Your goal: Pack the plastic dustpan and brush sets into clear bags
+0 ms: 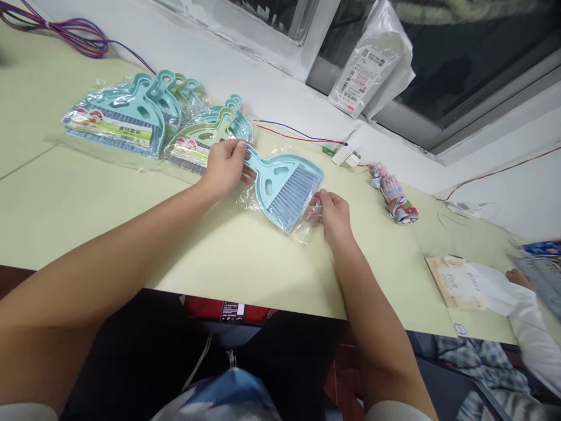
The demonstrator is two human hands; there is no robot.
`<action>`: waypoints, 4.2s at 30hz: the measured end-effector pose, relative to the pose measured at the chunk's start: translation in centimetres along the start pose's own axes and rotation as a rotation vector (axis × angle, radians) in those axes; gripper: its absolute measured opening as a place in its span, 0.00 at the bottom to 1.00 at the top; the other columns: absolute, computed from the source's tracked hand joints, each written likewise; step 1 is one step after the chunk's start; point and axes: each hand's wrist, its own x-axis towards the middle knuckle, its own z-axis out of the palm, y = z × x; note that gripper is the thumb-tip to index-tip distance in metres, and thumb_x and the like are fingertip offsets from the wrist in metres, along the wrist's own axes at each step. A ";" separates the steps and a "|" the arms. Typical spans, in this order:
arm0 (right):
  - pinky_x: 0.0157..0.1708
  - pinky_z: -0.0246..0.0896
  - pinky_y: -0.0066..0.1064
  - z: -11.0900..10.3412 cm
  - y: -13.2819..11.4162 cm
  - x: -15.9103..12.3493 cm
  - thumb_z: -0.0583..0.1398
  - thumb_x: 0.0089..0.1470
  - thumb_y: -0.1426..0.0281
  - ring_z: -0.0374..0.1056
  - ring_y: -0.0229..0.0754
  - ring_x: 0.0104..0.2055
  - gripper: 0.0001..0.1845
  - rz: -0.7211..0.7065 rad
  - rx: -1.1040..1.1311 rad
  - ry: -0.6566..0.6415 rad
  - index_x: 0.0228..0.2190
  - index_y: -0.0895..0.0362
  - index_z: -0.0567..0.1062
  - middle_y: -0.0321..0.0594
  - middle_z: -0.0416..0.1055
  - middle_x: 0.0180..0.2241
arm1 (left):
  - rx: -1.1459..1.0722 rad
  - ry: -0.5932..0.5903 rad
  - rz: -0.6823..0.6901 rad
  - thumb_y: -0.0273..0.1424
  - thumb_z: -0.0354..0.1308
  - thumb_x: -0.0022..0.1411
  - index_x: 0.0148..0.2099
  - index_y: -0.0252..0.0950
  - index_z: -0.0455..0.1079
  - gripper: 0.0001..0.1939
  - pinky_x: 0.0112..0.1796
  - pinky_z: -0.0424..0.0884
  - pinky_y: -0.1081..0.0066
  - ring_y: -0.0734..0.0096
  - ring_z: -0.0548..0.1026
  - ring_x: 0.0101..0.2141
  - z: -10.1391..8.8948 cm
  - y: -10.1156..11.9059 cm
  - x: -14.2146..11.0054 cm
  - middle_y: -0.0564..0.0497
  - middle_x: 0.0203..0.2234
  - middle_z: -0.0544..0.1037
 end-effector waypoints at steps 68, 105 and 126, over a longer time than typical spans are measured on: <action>0.15 0.54 0.30 1.2 2.0 0.6 0.60 0.61 0.43 0.56 0.38 0.14 0.25 -0.061 -0.163 0.048 0.28 0.51 0.71 0.27 0.56 0.15 | 0.004 0.046 -0.027 0.44 0.51 0.74 0.46 0.40 0.70 0.14 0.24 0.75 0.74 0.71 0.79 0.27 0.0 0.2 -0.5 0.47 0.36 0.75; 0.32 0.55 0.37 -5.0 -1.2 0.3 0.62 0.55 0.68 0.72 0.52 0.39 0.03 -0.128 -1.395 -0.140 0.31 0.54 0.76 0.49 0.78 0.39 | 0.083 0.075 0.048 0.49 0.52 0.72 0.44 0.40 0.70 0.18 0.28 0.74 0.74 0.67 0.81 0.33 -0.8 -1.0 0.6 0.46 0.37 0.73; 0.35 0.58 0.36 -5.2 -2.2 0.0 0.60 0.60 0.65 0.74 0.53 0.44 0.13 -0.069 -1.489 -0.204 0.42 0.57 0.79 0.51 0.80 0.43 | 0.082 0.086 0.022 0.51 0.51 0.72 0.50 0.40 0.72 0.21 0.30 0.76 0.69 0.63 0.80 0.34 -1.0 -0.5 0.5 0.45 0.36 0.73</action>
